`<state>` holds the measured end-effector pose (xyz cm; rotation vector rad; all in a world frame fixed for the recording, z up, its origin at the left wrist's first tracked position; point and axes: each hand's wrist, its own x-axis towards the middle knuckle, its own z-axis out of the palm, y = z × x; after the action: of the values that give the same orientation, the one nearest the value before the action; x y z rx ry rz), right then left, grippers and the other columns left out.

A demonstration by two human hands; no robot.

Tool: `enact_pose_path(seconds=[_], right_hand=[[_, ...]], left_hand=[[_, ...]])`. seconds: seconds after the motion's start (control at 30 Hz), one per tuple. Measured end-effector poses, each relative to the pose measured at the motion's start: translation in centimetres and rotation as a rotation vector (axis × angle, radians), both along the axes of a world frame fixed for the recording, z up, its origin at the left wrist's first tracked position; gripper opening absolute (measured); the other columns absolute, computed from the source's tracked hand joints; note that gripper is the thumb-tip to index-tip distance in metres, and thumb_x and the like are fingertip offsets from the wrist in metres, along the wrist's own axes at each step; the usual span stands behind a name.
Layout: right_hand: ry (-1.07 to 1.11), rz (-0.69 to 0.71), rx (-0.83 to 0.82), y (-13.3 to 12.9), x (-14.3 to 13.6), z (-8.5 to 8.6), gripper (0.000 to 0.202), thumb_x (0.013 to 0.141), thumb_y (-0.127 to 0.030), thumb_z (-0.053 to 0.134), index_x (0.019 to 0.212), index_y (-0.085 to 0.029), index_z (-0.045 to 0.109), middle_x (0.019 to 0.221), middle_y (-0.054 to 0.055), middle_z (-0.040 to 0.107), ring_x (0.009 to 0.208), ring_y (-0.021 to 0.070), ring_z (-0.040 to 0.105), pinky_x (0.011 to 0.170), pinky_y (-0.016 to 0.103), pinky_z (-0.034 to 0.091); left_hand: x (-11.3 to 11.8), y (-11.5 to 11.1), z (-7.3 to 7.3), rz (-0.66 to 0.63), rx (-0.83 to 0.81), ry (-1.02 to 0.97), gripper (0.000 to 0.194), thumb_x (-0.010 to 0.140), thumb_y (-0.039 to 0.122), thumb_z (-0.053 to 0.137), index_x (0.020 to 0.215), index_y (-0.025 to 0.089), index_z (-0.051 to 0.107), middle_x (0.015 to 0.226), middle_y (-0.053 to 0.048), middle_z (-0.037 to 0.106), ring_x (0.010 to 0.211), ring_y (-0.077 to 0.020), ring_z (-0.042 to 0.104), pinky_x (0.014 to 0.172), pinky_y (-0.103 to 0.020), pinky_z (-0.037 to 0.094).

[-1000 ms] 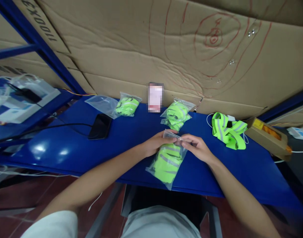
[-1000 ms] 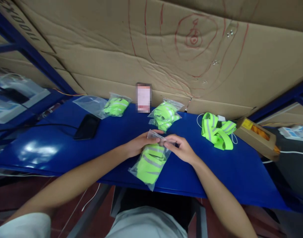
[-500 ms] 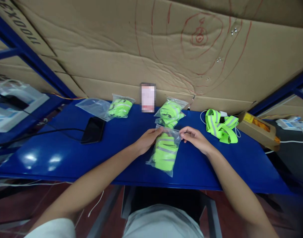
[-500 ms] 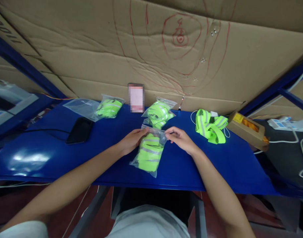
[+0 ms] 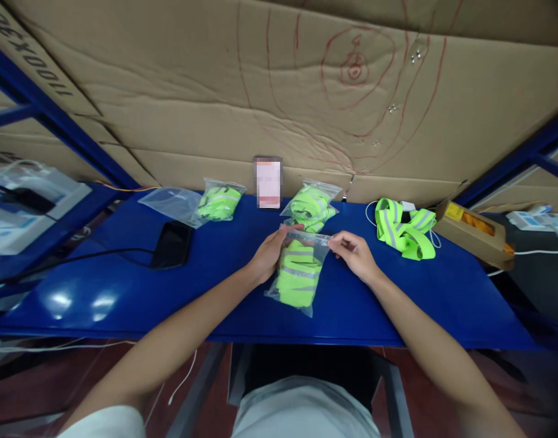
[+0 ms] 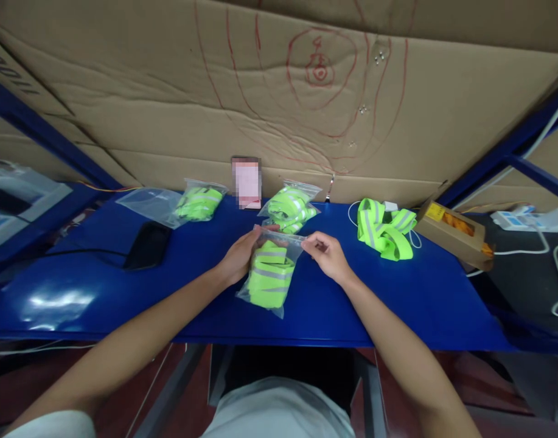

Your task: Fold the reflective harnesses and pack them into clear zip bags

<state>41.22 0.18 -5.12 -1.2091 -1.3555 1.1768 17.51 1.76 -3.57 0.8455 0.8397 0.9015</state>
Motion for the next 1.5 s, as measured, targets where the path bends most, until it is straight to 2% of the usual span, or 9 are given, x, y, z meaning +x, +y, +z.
enact_pose_path(seconds=[0.33,0.5,0.6,0.77,0.9,1.0,1.13,1.37,1.5], right_hand=[[0.042,0.024,-0.078,0.0,-0.4,-0.3,0.031,0.08,-0.051,0.075,0.085,-0.021,0.068,0.071,-0.001,0.065,0.063,0.0126,0.057,0.06,0.026,0.047],[0.027,-0.057,-0.052,0.1,-0.5,-0.4,0.032,0.079,-0.052,0.073,0.082,-0.021,0.065,0.063,-0.004,0.059,0.061,0.0119,0.053,0.06,0.026,0.042],[0.025,-0.048,-0.077,0.2,-0.4,-0.3,0.03,0.078,-0.05,0.072,0.082,-0.021,0.066,0.067,-0.002,0.062,0.062,0.0124,0.055,0.06,0.026,0.043],[0.042,-0.045,-0.061,0.1,-0.3,0.0,0.027,0.078,-0.046,0.072,0.079,-0.021,0.064,0.069,-0.001,0.063,0.062,0.0119,0.055,0.061,0.026,0.044],[0.03,-0.081,0.007,-0.2,-0.4,0.1,0.029,0.08,-0.048,0.072,0.074,-0.022,0.058,0.062,-0.004,0.056,0.059,0.0116,0.048,0.06,0.026,0.04],[0.007,-0.07,0.027,-0.4,-0.6,0.2,0.032,0.081,-0.051,0.07,0.074,-0.023,0.057,0.061,-0.004,0.053,0.059,0.012,0.047,0.059,0.026,0.039],[-0.023,-0.002,0.022,-0.5,-0.9,0.2,0.032,0.081,-0.054,0.07,0.081,-0.022,0.063,0.069,-0.001,0.061,0.063,0.0139,0.053,0.063,0.028,0.043],[-0.084,-0.071,0.104,-0.9,-1.0,0.2,0.034,0.084,-0.052,0.069,0.073,-0.023,0.056,0.066,-0.003,0.054,0.062,0.0132,0.045,0.061,0.027,0.037],[-0.109,-0.058,0.12,-1.0,-1.1,0.4,0.029,0.084,-0.05,0.069,0.079,-0.022,0.061,0.07,-0.002,0.058,0.065,0.0142,0.049,0.062,0.027,0.04]], left_hand=[[0.4,-0.3,-0.3,-0.012,0.069,0.005,0.068,0.091,0.068,0.06,0.139,0.019,0.061,0.1,-0.011,0.08,0.088,-0.0263,0.076,0.078,-0.037,0.059],[0.6,-0.4,-0.5,0.06,0.098,0.014,0.057,0.083,0.059,0.076,0.118,0.014,0.072,0.102,-0.012,0.08,0.088,-0.023,0.074,0.081,-0.032,0.058],[0.7,-0.6,-0.6,0.077,0.129,-0.001,0.05,0.083,0.055,0.077,0.111,0.014,0.074,0.103,-0.011,0.08,0.09,-0.0217,0.074,0.082,-0.03,0.058],[0.9,-0.7,-0.4,0.065,0.062,-0.069,0.05,0.085,0.055,0.075,0.117,0.017,0.07,0.102,-0.011,0.08,0.091,-0.0245,0.075,0.081,-0.034,0.06],[1.0,-0.9,-0.4,0.063,0.013,-0.111,0.054,0.088,0.058,0.07,0.125,0.019,0.065,0.099,-0.011,0.08,0.087,-0.0255,0.076,0.078,-0.037,0.061],[1.1,-1.0,-0.5,0.07,0.033,-0.108,0.057,0.087,0.06,0.07,0.127,0.02,0.064,0.099,-0.01,0.08,0.087,-0.0249,0.076,0.08,-0.036,0.06],[1.2,-1.3,-0.6,0.072,0.071,-0.09,0.059,0.086,0.062,0.071,0.127,0.02,0.065,0.099,-0.008,0.08,0.085,-0.0233,0.075,0.078,-0.035,0.059],[1.2,-1.4,-0.8,0.043,0.121,-0.085,0.053,0.091,0.058,0.067,0.128,0.02,0.065,0.102,-0.009,0.08,0.089,-0.0226,0.074,0.083,-0.034,0.058],[1.2,-1.4,-1.1,0.044,0.147,-0.072,0.053,0.092,0.059,0.065,0.129,0.021,0.065,0.107,-0.009,0.079,0.095,-0.0237,0.074,0.088,-0.034,0.056]])
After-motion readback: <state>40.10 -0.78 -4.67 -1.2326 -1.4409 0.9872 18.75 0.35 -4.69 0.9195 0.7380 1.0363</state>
